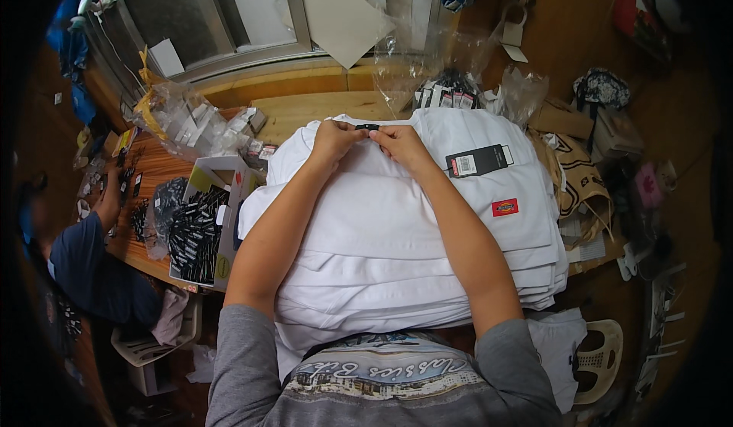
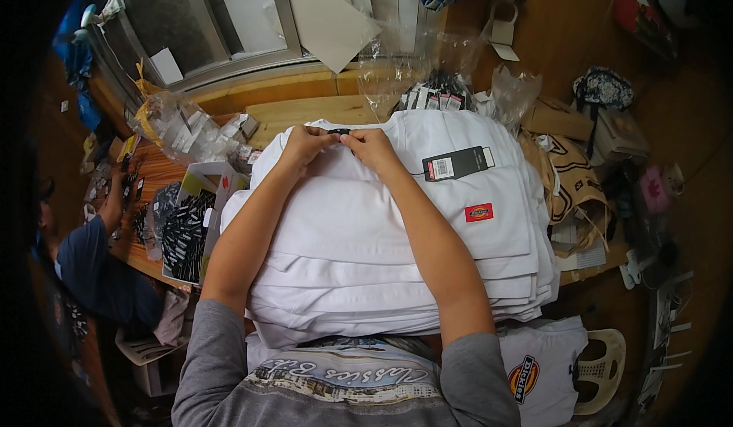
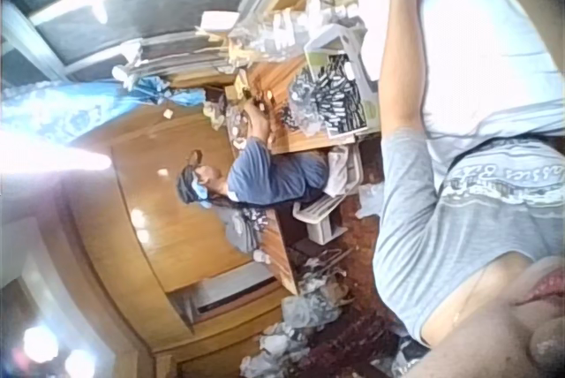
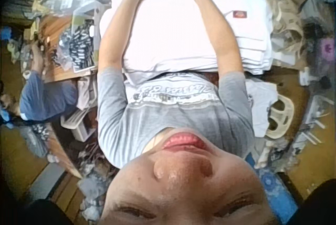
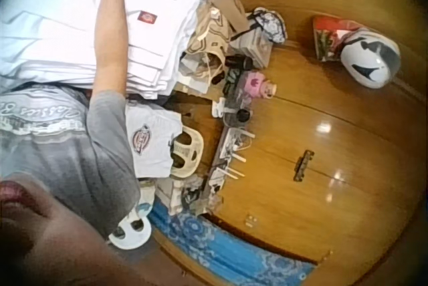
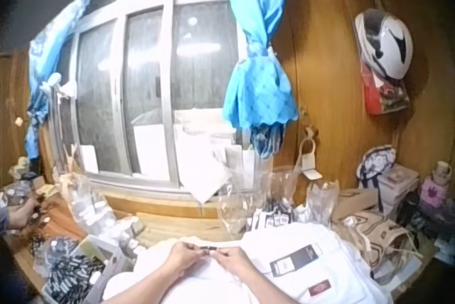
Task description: The person attaches tags to a stack of white t-shirts by hand. They pick up tags from a nearby box, thread them through the neck of each shirt, and then fold the shirt to place it on a growing pile.
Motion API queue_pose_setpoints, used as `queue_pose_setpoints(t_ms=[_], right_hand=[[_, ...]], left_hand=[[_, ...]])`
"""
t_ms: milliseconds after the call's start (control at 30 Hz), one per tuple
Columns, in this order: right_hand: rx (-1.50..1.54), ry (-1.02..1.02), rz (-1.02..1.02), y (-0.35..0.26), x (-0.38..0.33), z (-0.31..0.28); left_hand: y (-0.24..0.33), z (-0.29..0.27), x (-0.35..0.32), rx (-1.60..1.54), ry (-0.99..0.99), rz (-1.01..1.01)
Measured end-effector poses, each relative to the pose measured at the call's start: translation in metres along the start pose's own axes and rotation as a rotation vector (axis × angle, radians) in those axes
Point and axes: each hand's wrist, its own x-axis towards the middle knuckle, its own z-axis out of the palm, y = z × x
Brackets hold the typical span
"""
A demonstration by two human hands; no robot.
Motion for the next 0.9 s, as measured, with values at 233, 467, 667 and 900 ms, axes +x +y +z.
queue_pose_setpoints(t_ms=[233, 467, 667, 900], right_hand=[[-0.047, 0.015, 0.055, -0.004, -0.003, -0.001], [0.127, 0.032, 0.111, -0.01, -0.006, -0.004], [0.13, 0.088, 0.113, -0.007, -0.004, -0.004], [0.139, 0.086, 0.071, -0.005, -0.004, -0.006]], left_hand=[[-0.005, 0.004, 0.005, -0.036, -0.04, 0.004], [-0.006, 0.001, 0.002, -0.145, -0.088, 0.067], [-0.002, 0.0, -0.001, -0.238, -0.077, 0.058], [0.006, -0.002, -0.008, -0.409, -0.065, -0.031]])
